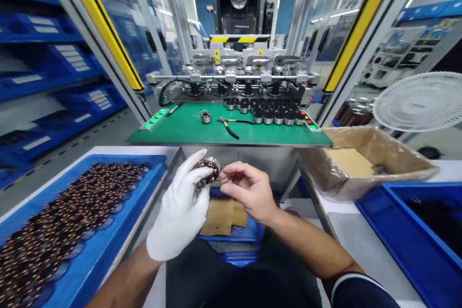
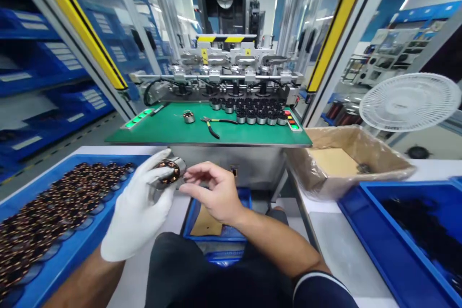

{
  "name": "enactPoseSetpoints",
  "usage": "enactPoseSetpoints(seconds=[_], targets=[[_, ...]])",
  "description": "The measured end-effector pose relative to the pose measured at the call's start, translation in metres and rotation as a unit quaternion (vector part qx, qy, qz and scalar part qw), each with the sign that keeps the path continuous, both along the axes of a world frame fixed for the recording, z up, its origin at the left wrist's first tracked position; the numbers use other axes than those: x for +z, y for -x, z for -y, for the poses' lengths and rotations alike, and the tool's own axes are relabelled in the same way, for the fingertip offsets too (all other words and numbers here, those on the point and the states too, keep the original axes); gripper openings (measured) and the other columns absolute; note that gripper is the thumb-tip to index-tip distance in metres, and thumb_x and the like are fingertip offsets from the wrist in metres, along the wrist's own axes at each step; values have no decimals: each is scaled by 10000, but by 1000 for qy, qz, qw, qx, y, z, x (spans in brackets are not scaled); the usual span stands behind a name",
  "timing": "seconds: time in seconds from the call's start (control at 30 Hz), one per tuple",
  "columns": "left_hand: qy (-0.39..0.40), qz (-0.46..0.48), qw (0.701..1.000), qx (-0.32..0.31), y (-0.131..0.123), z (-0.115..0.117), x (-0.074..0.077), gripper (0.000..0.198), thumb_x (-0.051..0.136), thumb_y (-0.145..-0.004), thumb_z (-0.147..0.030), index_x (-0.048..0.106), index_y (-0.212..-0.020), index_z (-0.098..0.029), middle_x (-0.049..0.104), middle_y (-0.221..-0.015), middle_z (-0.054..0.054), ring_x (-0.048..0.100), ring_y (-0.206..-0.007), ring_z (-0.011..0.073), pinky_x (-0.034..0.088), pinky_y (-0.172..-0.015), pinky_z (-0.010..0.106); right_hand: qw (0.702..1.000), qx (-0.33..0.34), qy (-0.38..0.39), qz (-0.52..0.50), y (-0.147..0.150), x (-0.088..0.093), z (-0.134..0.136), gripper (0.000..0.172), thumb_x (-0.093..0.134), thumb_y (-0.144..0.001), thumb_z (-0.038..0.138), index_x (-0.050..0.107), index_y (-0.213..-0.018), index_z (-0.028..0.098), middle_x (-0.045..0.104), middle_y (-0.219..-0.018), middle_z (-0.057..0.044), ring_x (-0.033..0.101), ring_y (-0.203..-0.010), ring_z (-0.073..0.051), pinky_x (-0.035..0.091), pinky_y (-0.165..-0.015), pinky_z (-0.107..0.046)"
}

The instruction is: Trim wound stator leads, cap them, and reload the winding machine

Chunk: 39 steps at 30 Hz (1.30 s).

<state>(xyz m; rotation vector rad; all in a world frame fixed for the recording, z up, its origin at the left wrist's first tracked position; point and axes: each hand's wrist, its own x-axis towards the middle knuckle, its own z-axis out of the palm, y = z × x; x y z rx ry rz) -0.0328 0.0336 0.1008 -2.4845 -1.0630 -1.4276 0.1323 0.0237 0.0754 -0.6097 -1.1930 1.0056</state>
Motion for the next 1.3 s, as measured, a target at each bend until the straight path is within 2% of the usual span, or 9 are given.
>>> enactPoseSetpoints(seconds=[0.23,0.4,0.53,0.63,0.73,0.9,1.0,1.13,1.3], targets=[[-26,-25,998,-51,-16,4,-4,315,555,-843,-4,546,-1126,-142,586,-1353,183,586,-1278,229,512,-1070,346,998,-64,-22,12,-9,6,6,168,826,-714,270,682,-731,186,667,-737,-7,598,-689,-117,495,-648,-259],[-9,-33,998,-50,-16,5,-4,339,553,-834,10,547,-1134,-148,590,-1356,167,582,-1286,219,497,-1086,326,998,-50,-47,9,-11,5,9,144,808,-720,202,670,-687,179,644,-718,-3,589,-693,-109,485,-654,-253],[-18,-42,998,-44,-16,2,-4,324,574,-824,1,557,-1096,-174,600,-1355,142,596,-1266,213,518,-1054,315,993,48,97,-55,-12,7,14,261,828,-693,289,609,-631,161,644,-682,2,555,-528,-75,450,-516,-221],[-30,-52,998,-33,-15,-1,-6,328,586,-813,1,559,-1088,-175,601,-1359,143,593,-1269,214,515,-1051,315,948,166,245,-114,-15,6,16,311,858,-623,311,590,-647,155,608,-552,31,464,-398,-45,356,-411,-179],[-29,-53,998,-24,-13,-5,-8,336,620,-815,-30,554,-1105,-185,598,-1370,137,587,-1277,226,518,-1046,333,902,253,329,-118,-16,2,17,277,845,-583,269,616,-677,145,578,-487,42,429,-370,-38,285,-375,-154],[-22,-46,998,-36,-12,-11,-11,346,681,-816,-96,538,-1115,-194,592,-1379,147,593,-1272,249,541,-1011,370,905,258,306,-147,-15,-4,18,195,810,-589,216,650,-668,137,636,-618,18,491,-433,-49,338,-402,-172],[-35,-50,997,-38,-14,-11,-12,343,678,-812,-88,539,-1107,-196,603,-1366,142,601,-1263,253,549,-997,370,912,234,294,-162,-14,-6,17,235,815,-643,287,688,-770,135,692,-758,-18,523,-467,-57,373,-418,-193],[-36,-52,997,-40,-15,-10,-12,322,676,-808,-79,546,-1081,-192,622,-1341,144,617,-1243,246,557,-979,352,929,193,284,-138,-12,-9,16,291,863,-627,324,675,-747,138,636,-595,24,455,-413,-36,343,-403,-179],[37,-23,999,-24,-12,-12,-15,237,703,-825,-171,573,-1021,-197,638,-1331,111,636,-1213,230,545,-1001,362,923,226,292,-107,-13,-8,24,315,856,-622,356,685,-772,138,556,-437,62,386,-338,-28,245,-348,-156]])
